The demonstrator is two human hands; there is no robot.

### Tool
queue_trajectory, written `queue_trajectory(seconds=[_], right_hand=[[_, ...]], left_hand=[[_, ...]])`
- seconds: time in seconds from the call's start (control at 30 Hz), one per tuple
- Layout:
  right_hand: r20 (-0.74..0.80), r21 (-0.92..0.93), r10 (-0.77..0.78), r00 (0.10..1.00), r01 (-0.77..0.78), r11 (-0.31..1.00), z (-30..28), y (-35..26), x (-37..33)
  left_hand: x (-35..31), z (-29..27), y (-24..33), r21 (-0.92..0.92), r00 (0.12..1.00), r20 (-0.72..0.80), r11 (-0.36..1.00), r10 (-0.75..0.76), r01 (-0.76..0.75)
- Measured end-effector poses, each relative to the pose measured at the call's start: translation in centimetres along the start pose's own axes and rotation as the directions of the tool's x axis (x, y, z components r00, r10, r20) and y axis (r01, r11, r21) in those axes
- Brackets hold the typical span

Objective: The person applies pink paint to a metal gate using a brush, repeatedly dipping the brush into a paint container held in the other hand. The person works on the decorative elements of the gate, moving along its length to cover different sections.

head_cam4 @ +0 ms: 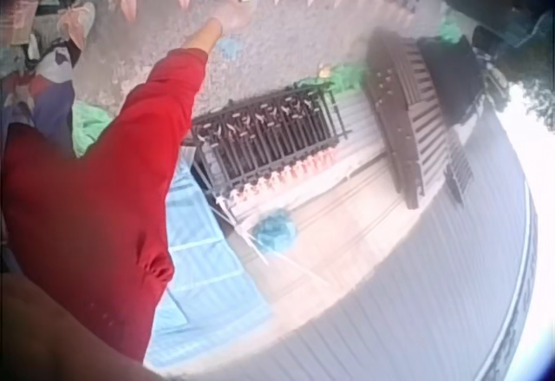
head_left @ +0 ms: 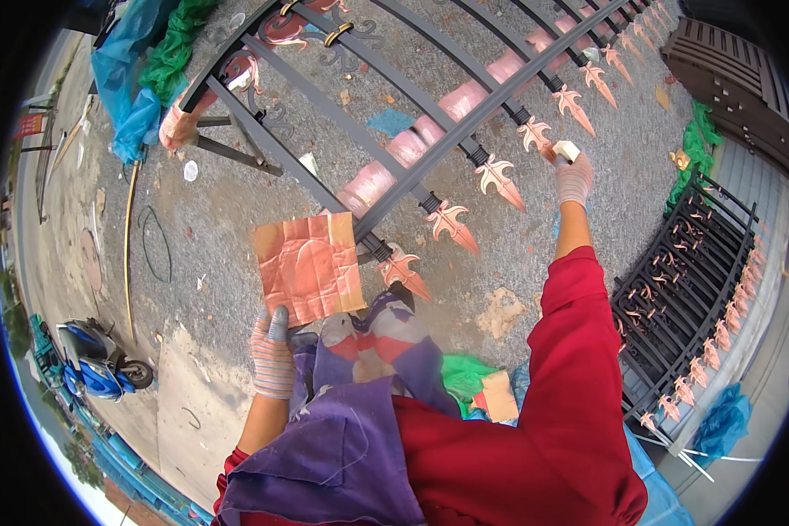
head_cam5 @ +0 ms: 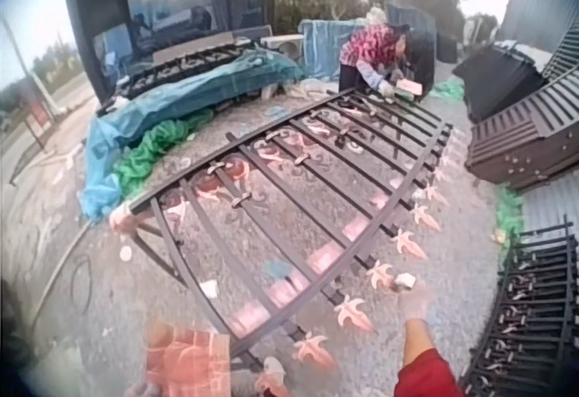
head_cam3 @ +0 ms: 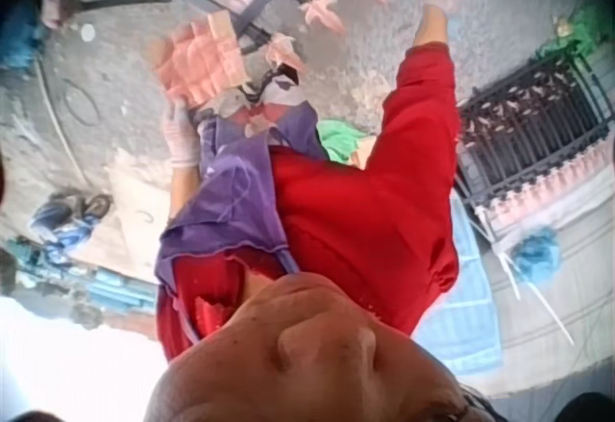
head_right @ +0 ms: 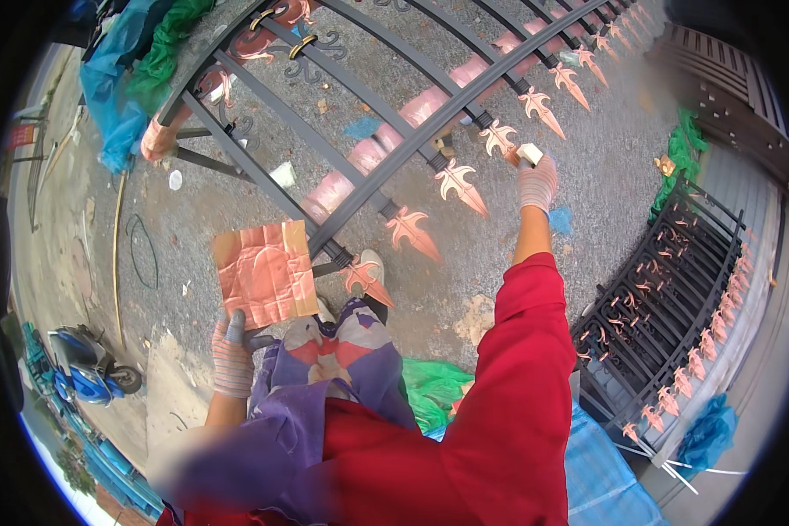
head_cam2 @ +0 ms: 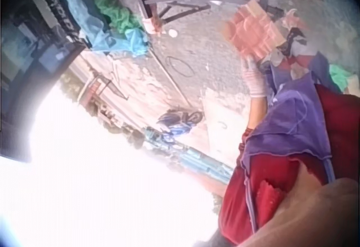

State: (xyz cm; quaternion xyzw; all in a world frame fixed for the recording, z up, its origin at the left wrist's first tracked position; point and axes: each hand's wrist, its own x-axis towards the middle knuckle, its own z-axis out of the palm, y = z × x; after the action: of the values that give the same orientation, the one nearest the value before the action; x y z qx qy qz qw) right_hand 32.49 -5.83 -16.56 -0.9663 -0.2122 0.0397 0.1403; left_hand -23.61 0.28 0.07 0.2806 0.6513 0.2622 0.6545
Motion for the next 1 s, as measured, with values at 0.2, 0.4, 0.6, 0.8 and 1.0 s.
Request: queue_trajectory(seconds=[0.2, 0.4, 0.6, 0.8, 1.0], right_hand=[[0.040, 0.094, 0.021, 0.999, -0.025, 0.995, 2.0, -2.6, -3.4], [-0.044, 0.792, 0.060, 0.997, -0.002, 0.611, -0.5, -7.4, -13.3], [0.197, 0.803, -0.231, 0.953, -0.022, 0.596, -1.5, -19.0, -31.3], [0.304, 0.834, -0.547, 0.780, 0.060, 0.549, -1.4, -29.3, -49.0], [0.470, 0.571, -0.757, 0.454, 0.498, 0.653, -1.5, -38.8, -60.4]], left_hand=[[0.2, -1.5, 0.7, -0.007, 0.999, 0.050, 1.000, 0.021, -0.021], [0.5, -6.1, 1.3, -0.153, 0.996, 0.050, 0.986, 0.069, -0.060], [2.1, -15.4, 2.0, -0.341, 0.984, 0.033, 0.927, 0.178, -0.156], [2.9, -29.0, 1.7, -0.527, 0.978, -0.106, 0.824, 0.178, -0.207], [0.8, -44.3, 1.1, -0.571, 0.936, -0.298, 0.751, 0.187, -0.332]])
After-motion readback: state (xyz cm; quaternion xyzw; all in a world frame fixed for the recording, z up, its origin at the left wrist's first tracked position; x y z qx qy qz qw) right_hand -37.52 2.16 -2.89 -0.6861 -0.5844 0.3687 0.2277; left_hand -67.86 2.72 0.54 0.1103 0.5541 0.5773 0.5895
